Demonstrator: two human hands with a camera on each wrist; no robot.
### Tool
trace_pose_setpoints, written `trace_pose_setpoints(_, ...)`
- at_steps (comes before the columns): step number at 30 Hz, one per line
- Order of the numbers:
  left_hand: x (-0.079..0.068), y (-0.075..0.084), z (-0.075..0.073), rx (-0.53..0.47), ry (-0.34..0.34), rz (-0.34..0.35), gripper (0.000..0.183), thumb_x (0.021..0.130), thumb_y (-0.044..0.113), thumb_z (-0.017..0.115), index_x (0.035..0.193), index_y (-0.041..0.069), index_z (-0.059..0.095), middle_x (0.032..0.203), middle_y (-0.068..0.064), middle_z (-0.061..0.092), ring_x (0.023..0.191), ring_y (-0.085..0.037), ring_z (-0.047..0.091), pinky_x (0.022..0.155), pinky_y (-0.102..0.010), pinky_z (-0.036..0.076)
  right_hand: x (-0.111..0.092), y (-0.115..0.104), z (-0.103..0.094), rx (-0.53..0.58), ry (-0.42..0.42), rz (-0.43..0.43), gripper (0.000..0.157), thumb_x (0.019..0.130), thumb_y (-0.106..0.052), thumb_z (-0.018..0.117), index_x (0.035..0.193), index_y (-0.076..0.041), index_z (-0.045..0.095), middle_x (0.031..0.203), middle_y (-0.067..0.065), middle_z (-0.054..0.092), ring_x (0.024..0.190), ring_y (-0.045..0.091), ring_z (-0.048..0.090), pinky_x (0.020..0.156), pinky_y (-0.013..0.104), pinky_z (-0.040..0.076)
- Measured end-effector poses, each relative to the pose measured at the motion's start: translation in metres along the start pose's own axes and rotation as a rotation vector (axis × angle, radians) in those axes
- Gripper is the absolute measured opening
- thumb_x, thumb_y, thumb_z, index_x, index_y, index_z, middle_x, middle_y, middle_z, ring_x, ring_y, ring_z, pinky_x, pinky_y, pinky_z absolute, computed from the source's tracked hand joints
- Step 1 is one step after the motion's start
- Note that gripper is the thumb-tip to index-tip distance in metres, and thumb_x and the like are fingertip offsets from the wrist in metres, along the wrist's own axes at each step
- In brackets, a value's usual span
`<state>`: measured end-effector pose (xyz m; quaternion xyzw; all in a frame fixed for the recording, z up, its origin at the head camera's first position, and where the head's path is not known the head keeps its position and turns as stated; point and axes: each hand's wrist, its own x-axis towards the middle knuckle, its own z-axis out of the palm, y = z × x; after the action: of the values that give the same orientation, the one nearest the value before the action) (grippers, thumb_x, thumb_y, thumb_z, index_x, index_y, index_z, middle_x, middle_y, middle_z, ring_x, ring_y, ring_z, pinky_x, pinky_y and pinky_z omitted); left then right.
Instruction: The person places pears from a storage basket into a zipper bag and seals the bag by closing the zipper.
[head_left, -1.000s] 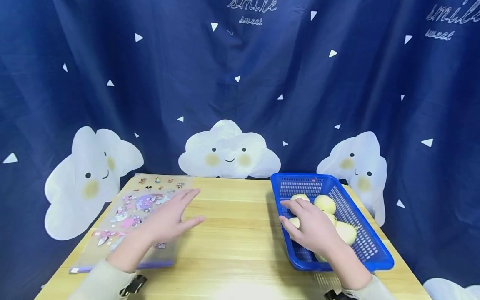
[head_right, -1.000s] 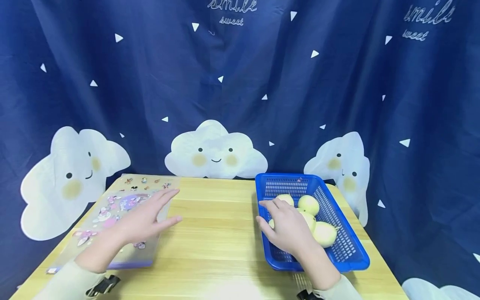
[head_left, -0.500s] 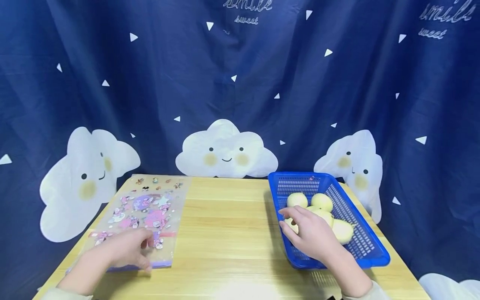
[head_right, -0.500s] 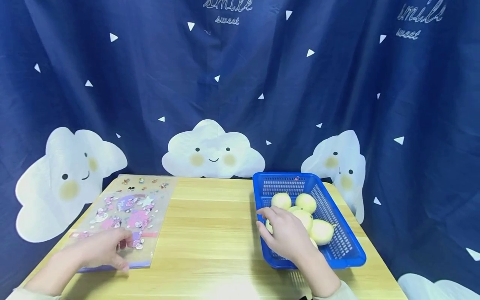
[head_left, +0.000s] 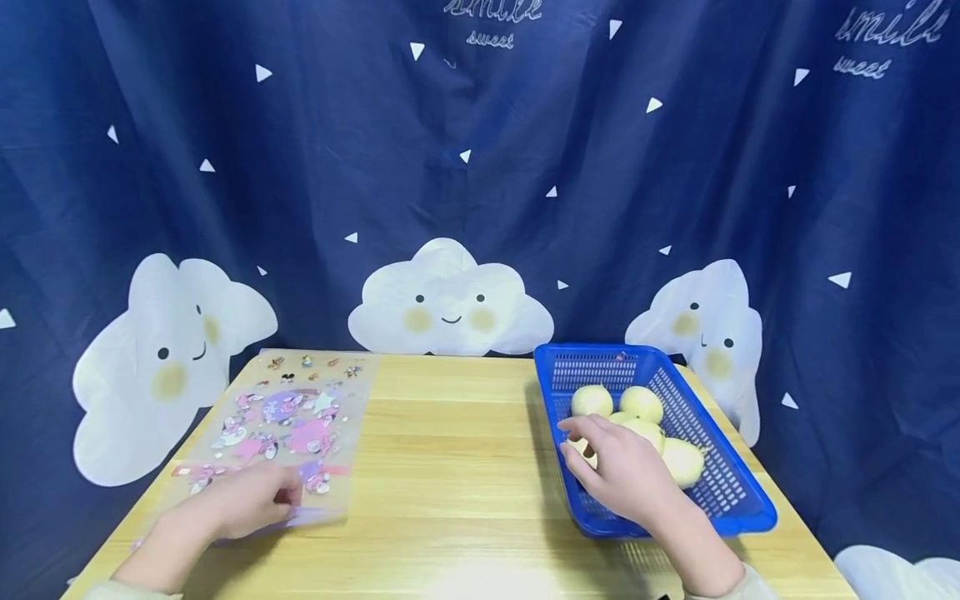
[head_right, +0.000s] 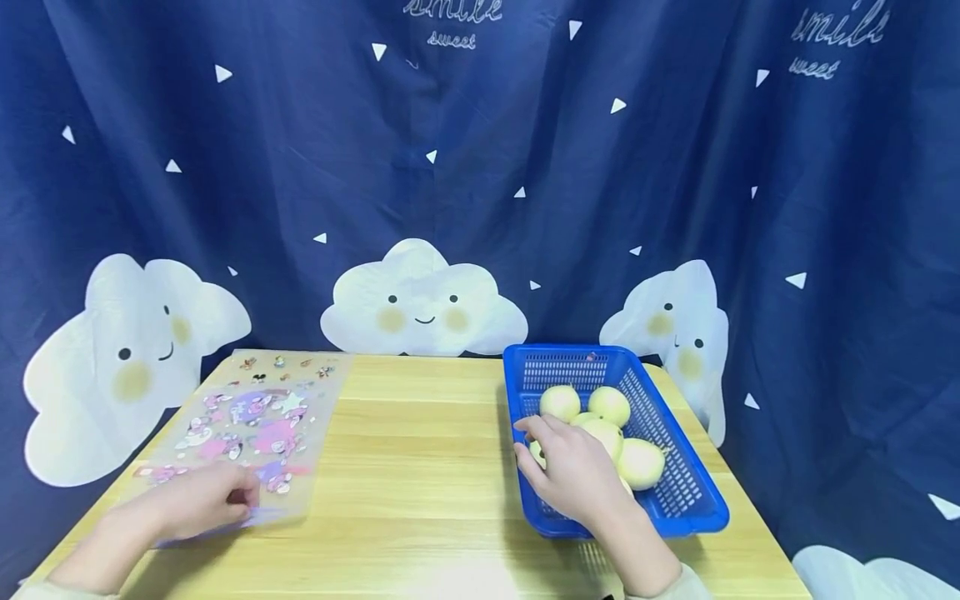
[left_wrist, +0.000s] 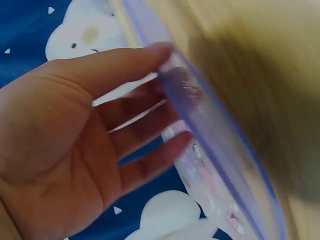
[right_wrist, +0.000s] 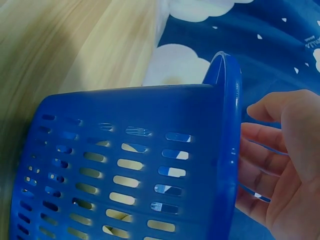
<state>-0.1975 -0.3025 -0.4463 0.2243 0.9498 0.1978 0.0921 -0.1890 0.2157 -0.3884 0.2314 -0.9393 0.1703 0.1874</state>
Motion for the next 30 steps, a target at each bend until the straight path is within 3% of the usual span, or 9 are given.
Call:
trace_pose_setpoints(5, 0.023, 0.027, -0.012, -0.103, 0.121, 0.098, 0.012, 0.102, 0.012, 0.072, 0.093, 0.02, 0.07, 0.081, 0.014, 0.064, 0.072, 0.003, 0.054, 0.063, -0.024, 0.052, 0.004, -0.001, -0.005, -0.008, 0.007, -0.01, 0.022, 0.103, -0.022, 0.075, 0.124, -0.018, 0.078, 0.112, -0.004, 0.081, 0.082, 0.008, 0.072, 0.067, 0.023, 0.058)
trace_pose_setpoints(8, 0.044, 0.053, -0.02, -0.167, 0.168, 0.101, 0.002, 0.108, 0.014, 0.066, 0.107, 0.014, 0.067, 0.085, 0.008, 0.066, 0.068, -0.001, 0.06, 0.059, -0.025, 0.055, 0.008, -0.005, -0.008, 0.014, -0.004, 0.001, 0.022, 0.104, -0.022, 0.074, 0.125, -0.018, 0.078, 0.109, -0.006, 0.08, 0.084, 0.008, 0.073, 0.068, 0.023, 0.058)
trace_pose_setpoints(11, 0.067, 0.081, -0.023, -0.302, 0.194, 0.064, 0.007, 0.11, 0.015, 0.064, 0.113, 0.009, 0.065, 0.084, 0.002, 0.068, 0.063, -0.009, 0.065, 0.054, -0.029, 0.058, 0.015, -0.012, -0.011, 0.088, -0.035, 0.03, 0.022, 0.105, -0.021, 0.072, 0.126, -0.017, 0.077, 0.105, -0.008, 0.08, 0.086, 0.006, 0.073, 0.071, 0.025, 0.059)
trace_pose_setpoints(17, 0.116, 0.135, -0.019, -0.614, 0.264, -0.035, 0.013, 0.104, 0.012, 0.071, 0.112, 0.004, 0.063, 0.082, -0.003, 0.069, 0.063, -0.016, 0.067, 0.059, -0.031, 0.062, 0.035, -0.038, -0.006, 0.417, -0.187, 0.175, 0.019, 0.108, -0.024, 0.068, 0.123, -0.015, 0.076, 0.096, -0.006, 0.077, 0.082, 0.005, 0.068, 0.072, 0.027, 0.058)
trace_pose_setpoints(20, 0.138, 0.159, -0.015, -0.718, 0.292, -0.037, 0.016, 0.103, 0.008, 0.072, 0.112, 0.001, 0.061, 0.081, -0.004, 0.068, 0.063, -0.015, 0.066, 0.06, -0.03, 0.063, 0.049, -0.052, 0.002, 0.627, -0.302, 0.277, 0.036, 0.109, -0.036, 0.069, 0.135, -0.011, 0.07, 0.102, 0.002, 0.078, 0.084, 0.012, 0.073, 0.07, 0.03, 0.062)
trace_pose_setpoints(22, 0.149, 0.172, -0.014, -0.746, 0.289, -0.041, 0.016, 0.105, 0.008, 0.07, 0.115, 0.001, 0.061, 0.082, -0.005, 0.068, 0.063, -0.015, 0.066, 0.061, -0.03, 0.064, 0.059, -0.059, 0.009, 0.726, -0.361, 0.33, 0.052, 0.108, -0.041, 0.069, 0.146, -0.007, 0.063, 0.109, 0.008, 0.078, 0.086, 0.017, 0.077, 0.068, 0.035, 0.065)
trace_pose_setpoints(24, 0.156, 0.183, -0.014, -0.728, 0.29, -0.056, 0.016, 0.108, 0.01, 0.065, 0.121, 0.001, 0.063, 0.083, -0.006, 0.068, 0.063, -0.015, 0.066, 0.059, -0.029, 0.061, 0.067, -0.062, 0.015, 0.785, -0.393, 0.369, 0.053, 0.109, -0.035, 0.067, 0.15, -0.002, 0.058, 0.113, 0.013, 0.078, 0.087, 0.021, 0.079, 0.069, 0.037, 0.067)
trace_pose_setpoints(28, 0.165, 0.198, -0.02, -0.653, 0.304, -0.111, 0.023, 0.116, 0.016, 0.049, 0.125, 0.0, 0.063, 0.08, -0.005, 0.061, 0.061, -0.016, 0.061, 0.054, -0.025, 0.052, 0.081, -0.062, 0.023, 0.81, -0.339, 0.473, 0.03, 0.108, -0.014, 0.058, 0.132, 0.003, 0.066, 0.101, 0.016, 0.078, 0.078, 0.021, 0.08, 0.064, 0.038, 0.067)
trace_pose_setpoints(30, 0.168, 0.203, -0.025, -0.638, 0.32, -0.128, 0.022, 0.116, 0.02, 0.05, 0.12, 0.001, 0.061, 0.078, -0.003, 0.058, 0.06, -0.015, 0.06, 0.054, -0.024, 0.05, 0.088, -0.06, 0.024, 0.8, -0.294, 0.532, 0.023, 0.106, -0.012, 0.055, 0.119, 0.001, 0.068, 0.092, 0.013, 0.075, 0.07, 0.02, 0.079, 0.062, 0.038, 0.067)
